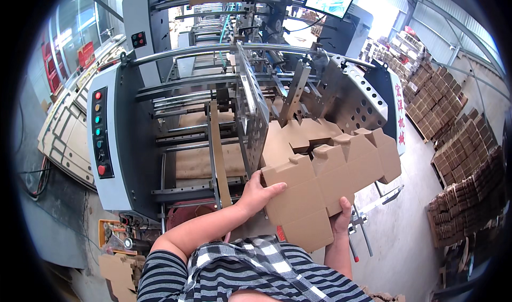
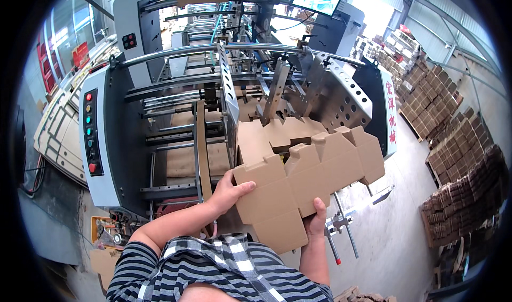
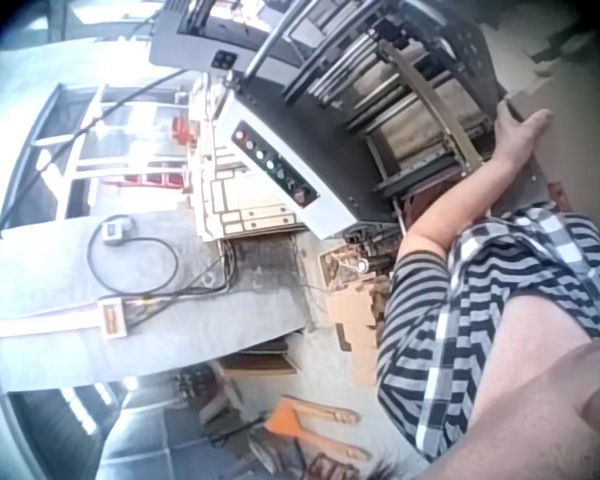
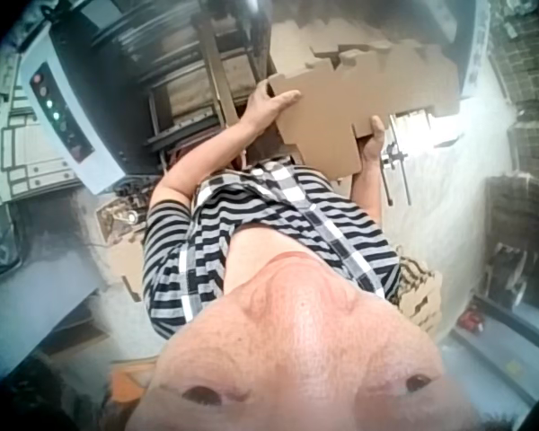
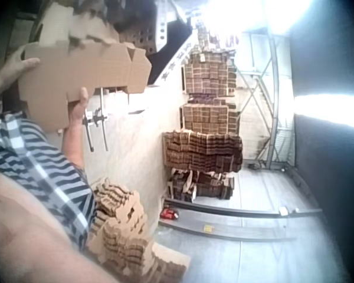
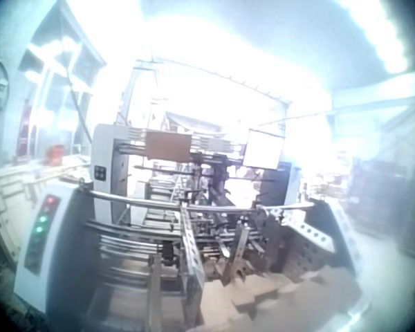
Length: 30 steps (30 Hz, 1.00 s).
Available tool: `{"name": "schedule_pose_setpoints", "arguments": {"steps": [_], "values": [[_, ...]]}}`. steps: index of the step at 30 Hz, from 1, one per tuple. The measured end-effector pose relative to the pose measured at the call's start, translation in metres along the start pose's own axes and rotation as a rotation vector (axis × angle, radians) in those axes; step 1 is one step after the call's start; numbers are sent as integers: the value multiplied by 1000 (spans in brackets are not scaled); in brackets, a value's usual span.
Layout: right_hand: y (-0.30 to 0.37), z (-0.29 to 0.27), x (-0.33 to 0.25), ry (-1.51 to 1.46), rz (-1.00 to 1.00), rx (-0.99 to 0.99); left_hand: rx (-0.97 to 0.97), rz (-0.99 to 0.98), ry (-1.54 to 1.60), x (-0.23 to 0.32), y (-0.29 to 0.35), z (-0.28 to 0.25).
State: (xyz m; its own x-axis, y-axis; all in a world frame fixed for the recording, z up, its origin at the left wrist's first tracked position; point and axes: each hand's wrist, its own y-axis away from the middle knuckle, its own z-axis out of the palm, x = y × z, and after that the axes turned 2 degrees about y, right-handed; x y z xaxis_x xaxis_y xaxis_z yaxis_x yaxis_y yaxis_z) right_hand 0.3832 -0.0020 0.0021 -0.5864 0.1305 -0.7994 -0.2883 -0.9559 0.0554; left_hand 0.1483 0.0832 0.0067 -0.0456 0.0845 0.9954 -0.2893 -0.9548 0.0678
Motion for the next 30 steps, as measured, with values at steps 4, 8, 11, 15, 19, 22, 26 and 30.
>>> {"name": "schedule_pose_setpoints", "arguments": {"steps": [4, 8, 11, 15, 19, 22, 26, 30], "values": [[3, 9, -7, -18, -23, 21, -118, 46, 166, -3, -1, -6], [1, 13, -13, -28, -24, 53, -177, -10, 254, -15, 6, -17], [-1, 17, -17, -47, -26, 79, -264, -94, 176, -18, 12, -31], [-7, 16, -14, -114, 6, 65, -418, -175, 45, -36, 24, -54], [-15, 14, -9, -118, 26, 49, -379, -316, 81, -42, 39, -66], [-25, 15, -6, -114, 18, 63, -322, -338, 82, -64, 51, -80], [-37, 16, -7, -130, 49, 64, -214, -396, 204, -69, 65, -88], [-49, 15, -8, -144, 100, 59, -151, -409, 199, -82, 78, -92]]}}
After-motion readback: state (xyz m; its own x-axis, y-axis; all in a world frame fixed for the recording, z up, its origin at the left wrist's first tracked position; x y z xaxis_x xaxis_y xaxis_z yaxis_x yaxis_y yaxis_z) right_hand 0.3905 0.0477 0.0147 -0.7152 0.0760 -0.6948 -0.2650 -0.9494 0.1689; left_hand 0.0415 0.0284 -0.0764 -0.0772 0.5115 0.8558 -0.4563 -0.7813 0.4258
